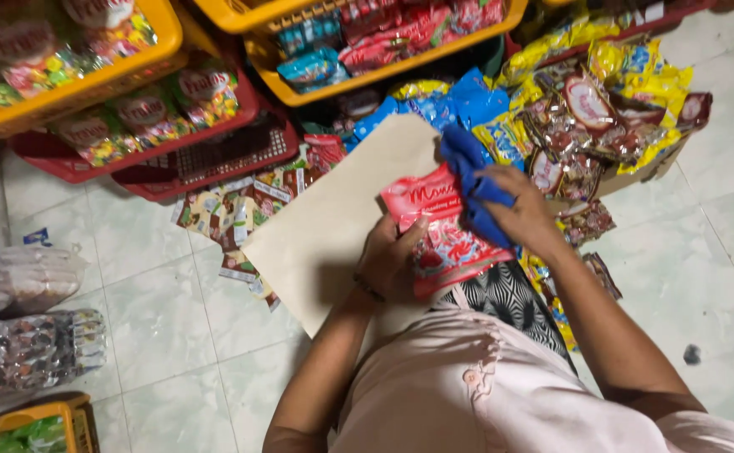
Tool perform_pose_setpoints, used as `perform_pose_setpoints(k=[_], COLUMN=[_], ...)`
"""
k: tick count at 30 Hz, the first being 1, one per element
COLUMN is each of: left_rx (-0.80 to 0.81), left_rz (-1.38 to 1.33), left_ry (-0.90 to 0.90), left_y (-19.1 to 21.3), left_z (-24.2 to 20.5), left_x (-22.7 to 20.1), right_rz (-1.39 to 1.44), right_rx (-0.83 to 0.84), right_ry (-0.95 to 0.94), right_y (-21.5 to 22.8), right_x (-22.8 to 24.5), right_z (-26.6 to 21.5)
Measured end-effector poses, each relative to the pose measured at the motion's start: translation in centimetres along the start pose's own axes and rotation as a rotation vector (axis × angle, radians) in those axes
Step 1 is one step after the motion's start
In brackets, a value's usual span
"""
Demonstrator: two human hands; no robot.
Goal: Wiping down individual snack packages with a cloth and organizing them onto store shelves.
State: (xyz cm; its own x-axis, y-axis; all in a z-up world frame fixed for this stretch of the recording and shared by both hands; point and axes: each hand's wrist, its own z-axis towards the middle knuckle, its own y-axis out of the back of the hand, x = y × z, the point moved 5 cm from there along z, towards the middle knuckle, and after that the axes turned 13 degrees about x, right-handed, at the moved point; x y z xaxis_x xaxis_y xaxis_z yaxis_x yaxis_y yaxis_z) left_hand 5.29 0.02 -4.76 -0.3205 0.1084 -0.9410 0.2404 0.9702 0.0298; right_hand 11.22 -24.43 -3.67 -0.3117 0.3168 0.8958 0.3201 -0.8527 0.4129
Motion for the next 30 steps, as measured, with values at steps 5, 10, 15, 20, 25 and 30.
perform_pose_setpoints(k=[5,10,15,20,25,30], left_rx=[0.082,0.091,0.150,0.163,0.170,0.180], left_rz=[-0.508,-0.628,-0.584,-0.448,-0.476,-0.442], left_ry=[0.176,0.058,0.025,-0.030,0.013,-0.044], left_y=[-0.2,-0.2,2.8,8.8,12.5,15.4], left_z=[-0.2,-0.4,-0.6,-2.7,-4.5,-1.5], left_x=[-1.5,-1.6,0.6,1.2,-2.1,-3.9], right_rz=[-0.144,-0.015,0.053,-0.014,-0.467,-0.215], right_rx=[0.117,0.085,0.111,0.342,0.570,0.815], right_ry=[-0.040,-0.014,0.043,0.091,-0.096,-0.253], right_y=[-0.8,-0.2,-0.8,-3.5,-4.8,-2.0], right_x=[1.7,0.2,0.9,3.0,1.7,2.4], right_z=[0.4,3.2,7.1,8.4,8.2,10.0])
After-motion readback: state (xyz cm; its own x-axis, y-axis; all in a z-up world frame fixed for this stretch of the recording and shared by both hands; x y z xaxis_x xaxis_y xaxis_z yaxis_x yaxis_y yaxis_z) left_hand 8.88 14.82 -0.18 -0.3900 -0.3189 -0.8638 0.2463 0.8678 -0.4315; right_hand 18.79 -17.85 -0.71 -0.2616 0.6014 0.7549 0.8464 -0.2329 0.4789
